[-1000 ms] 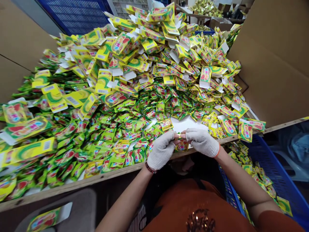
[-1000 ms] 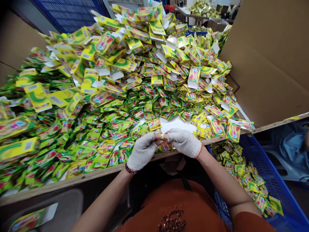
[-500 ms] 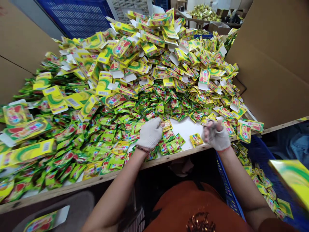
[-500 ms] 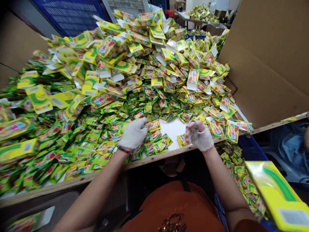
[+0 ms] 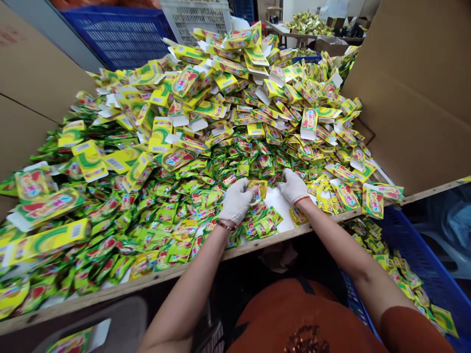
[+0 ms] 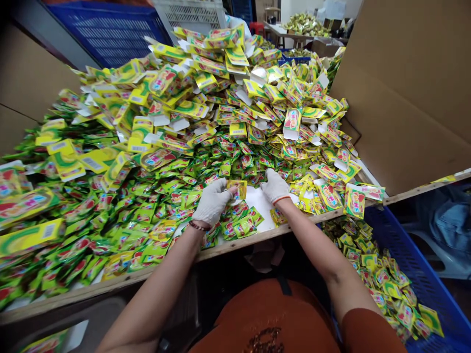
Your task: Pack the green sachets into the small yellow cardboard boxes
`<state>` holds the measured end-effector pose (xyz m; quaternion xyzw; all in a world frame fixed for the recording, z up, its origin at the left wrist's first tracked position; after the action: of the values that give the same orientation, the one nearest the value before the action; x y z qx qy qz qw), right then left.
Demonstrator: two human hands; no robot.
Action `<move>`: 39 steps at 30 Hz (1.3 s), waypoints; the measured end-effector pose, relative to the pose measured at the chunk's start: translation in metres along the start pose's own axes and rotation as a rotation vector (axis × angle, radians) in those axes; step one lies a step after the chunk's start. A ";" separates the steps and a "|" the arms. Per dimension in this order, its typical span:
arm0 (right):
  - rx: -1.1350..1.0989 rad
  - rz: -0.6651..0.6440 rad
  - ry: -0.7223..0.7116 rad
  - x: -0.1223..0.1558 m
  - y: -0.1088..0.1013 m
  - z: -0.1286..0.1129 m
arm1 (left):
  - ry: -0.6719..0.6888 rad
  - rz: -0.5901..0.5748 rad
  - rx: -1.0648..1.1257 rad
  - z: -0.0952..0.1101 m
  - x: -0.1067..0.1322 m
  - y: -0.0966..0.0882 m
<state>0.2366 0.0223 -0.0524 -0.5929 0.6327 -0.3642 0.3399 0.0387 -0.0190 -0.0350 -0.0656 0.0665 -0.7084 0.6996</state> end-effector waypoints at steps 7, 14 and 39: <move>-0.362 -0.043 -0.043 0.009 -0.001 0.009 | -0.154 0.167 0.522 -0.005 0.005 0.005; -0.944 -0.251 0.031 0.055 -0.019 0.005 | -0.162 0.194 0.445 -0.004 0.026 -0.002; -0.619 -0.202 -0.076 0.075 -0.020 0.002 | 0.341 0.130 -0.440 0.028 0.005 -0.021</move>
<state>0.2436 -0.0537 -0.0367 -0.7409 0.6384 -0.1640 0.1289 0.0230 -0.0234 -0.0039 -0.0914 0.3395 -0.6314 0.6912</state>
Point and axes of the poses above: each hand's wrist, its own x-axis away from the middle knuckle, its own y-axis out of the palm, z = x × y, the point moved 1 cm from there along -x, towards the middle knuckle, and after that the axes turned 7 degrees about x, right-handed, at the moved point
